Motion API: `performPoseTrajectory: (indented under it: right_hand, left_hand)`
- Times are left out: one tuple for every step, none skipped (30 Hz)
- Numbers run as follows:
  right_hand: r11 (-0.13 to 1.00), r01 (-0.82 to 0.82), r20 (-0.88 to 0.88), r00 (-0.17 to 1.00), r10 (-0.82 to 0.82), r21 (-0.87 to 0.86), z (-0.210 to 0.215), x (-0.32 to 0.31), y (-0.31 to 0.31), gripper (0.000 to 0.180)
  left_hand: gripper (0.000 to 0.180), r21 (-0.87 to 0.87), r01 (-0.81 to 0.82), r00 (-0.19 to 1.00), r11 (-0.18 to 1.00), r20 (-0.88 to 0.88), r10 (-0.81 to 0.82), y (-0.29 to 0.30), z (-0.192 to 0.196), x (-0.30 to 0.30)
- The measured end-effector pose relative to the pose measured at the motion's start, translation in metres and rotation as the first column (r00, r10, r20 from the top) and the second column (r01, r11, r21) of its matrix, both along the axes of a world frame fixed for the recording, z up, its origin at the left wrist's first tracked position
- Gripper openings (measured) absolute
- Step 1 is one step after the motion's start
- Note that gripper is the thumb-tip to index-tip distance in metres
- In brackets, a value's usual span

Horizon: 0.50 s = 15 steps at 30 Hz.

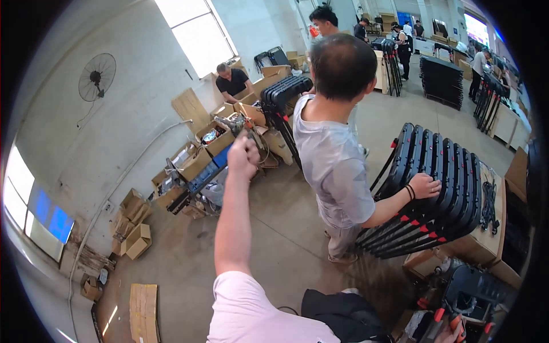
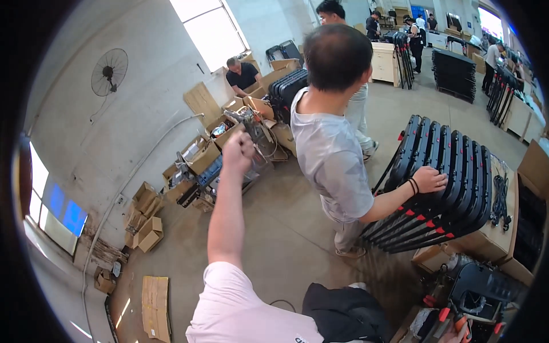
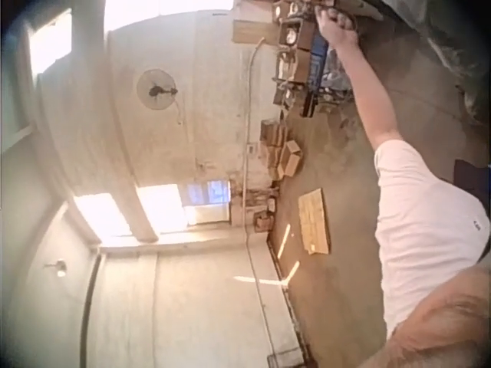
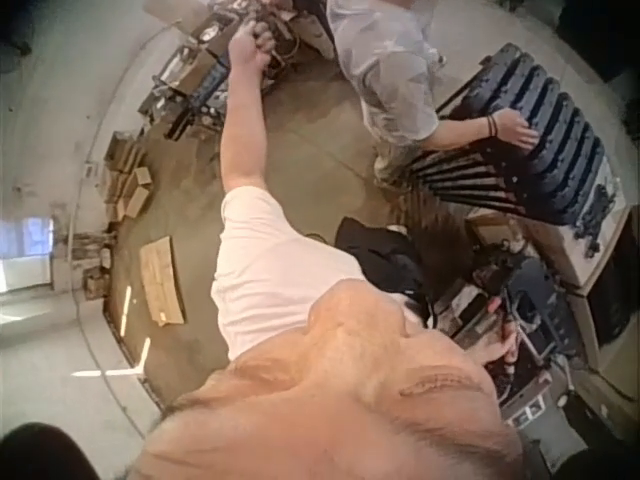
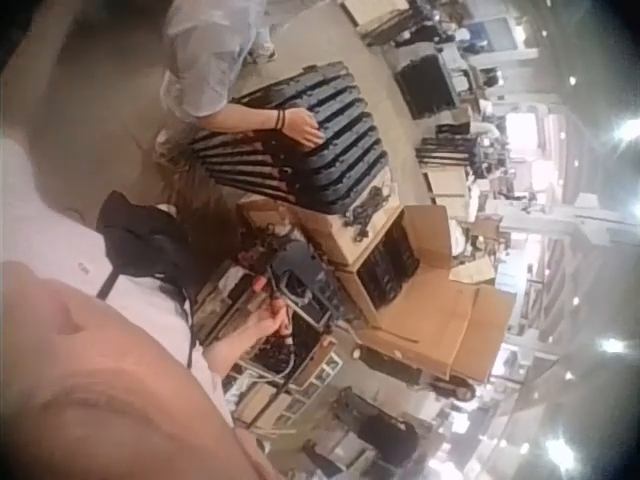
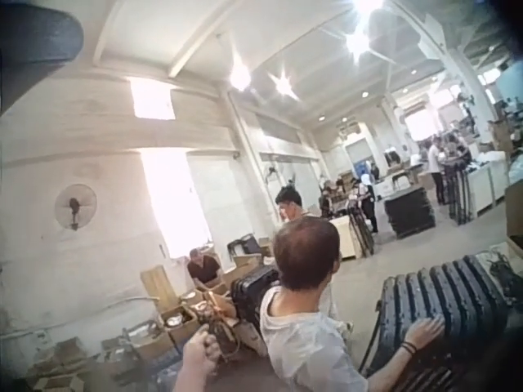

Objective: Assemble a black plastic machinery housing by picking up components and fastening screws using a power screwdriver.

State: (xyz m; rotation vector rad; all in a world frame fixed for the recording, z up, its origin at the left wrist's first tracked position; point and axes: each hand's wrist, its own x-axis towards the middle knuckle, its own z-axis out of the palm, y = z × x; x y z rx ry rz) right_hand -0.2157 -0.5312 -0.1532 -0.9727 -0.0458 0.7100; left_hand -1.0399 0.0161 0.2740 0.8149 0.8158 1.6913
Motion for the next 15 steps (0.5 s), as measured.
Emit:
performPoseTrajectory:
  right_hand:
    - [0.999,0.038,-0.002,0.999,-0.038,-0.039,0.022,-0.02,-0.003,0.04]
    - [0.997,0.072,-0.14,0.987,-0.073,-0.012,0.114,-0.088,0.039,0.036]
    - [0.947,0.322,-0.224,0.924,-0.31,0.02,0.126,-0.094,0.038,0.054]
    - [0.927,0.369,-0.458,0.836,-0.301,0.064,0.142,-0.105,0.036,0.05]
    - [0.876,-0.265,0.113,0.964,0.24,0.403,0.116,-0.095,0.003,0.048]
    - [0.965,0.152,-0.14,0.982,-0.124,0.212,0.11,-0.103,0.008,0.05]
    - [0.949,0.253,-0.266,0.943,-0.199,0.186,0.124,-0.121,0.021,0.046]
    - [0.95,0.274,-0.082,0.961,-0.264,0.151,0.131,-0.134,0.035,0.043]
    - [0.944,0.269,-0.003,0.962,-0.273,0.193,0.133,-0.136,0.034,0.04]
    - [0.933,0.326,-0.056,0.945,-0.321,0.152,0.142,-0.143,0.028,0.041]
    - [0.916,0.377,-0.037,0.926,-0.375,0.135,0.152,-0.151,0.015,0.047]
    - [0.9,0.416,-0.009,0.908,-0.418,0.133,0.161,-0.155,0.003,0.044]
    - [0.86,0.499,-0.019,0.866,-0.5,0.111,0.175,-0.161,-0.006,0.041]
    - [0.832,0.545,0.013,0.836,-0.549,0.103,0.185,-0.163,-0.023,0.041]
    - [0.805,0.586,0.04,0.805,-0.592,0.095,0.192,-0.169,-0.038,0.041]
  left_hand:
    - [0.018,0.036,0.019,1.0,0.999,0.01,-0.019,0.001,0.019,0.016]
    - [0.023,0.072,0.056,0.998,0.996,0.034,-0.058,-0.005,0.019,0.015]
    - [0.028,0.075,0.158,0.983,0.985,0.078,-0.164,0.008,0.001,0.029]
    - [0.028,0.07,0.225,0.969,0.972,0.092,-0.231,0.009,-0.023,0.036]
    - [0.028,0.049,0.322,0.938,0.946,0.119,-0.325,0.004,-0.062,0.044]
    - [0.026,0.014,0.384,0.91,0.923,0.164,-0.381,-0.011,-0.11,0.049]
    - [0.021,-0.204,0.249,0.959,0.947,0.191,-0.211,-0.045,-0.146,0.076]
    - [0.018,-0.212,0.409,0.907,0.888,0.206,-0.369,-0.064,-0.214,0.054]
    - [0.017,-0.4,0.397,0.885,0.826,0.407,-0.228,-0.087,-0.27,0.067]
    - [0.014,-0.658,0.326,0.865,0.679,0.498,0.067,-0.117,-0.278,0.121]
    - [0.013,-0.631,0.518,0.836,0.577,0.518,-0.184,-0.133,-0.326,0.146]
    - [0.012,-0.595,0.662,0.749,0.456,0.534,-0.392,-0.149,-0.366,0.156]
    - [0.013,-0.628,0.705,0.701,0.329,0.547,-0.459,-0.158,-0.394,0.195]
    - [0.014,-0.653,0.729,0.647,0.205,0.561,-0.516,-0.166,-0.41,0.238]
    - [0.015,-0.6,0.794,0.535,0.097,0.616,-0.579,-0.176,-0.412,0.277]
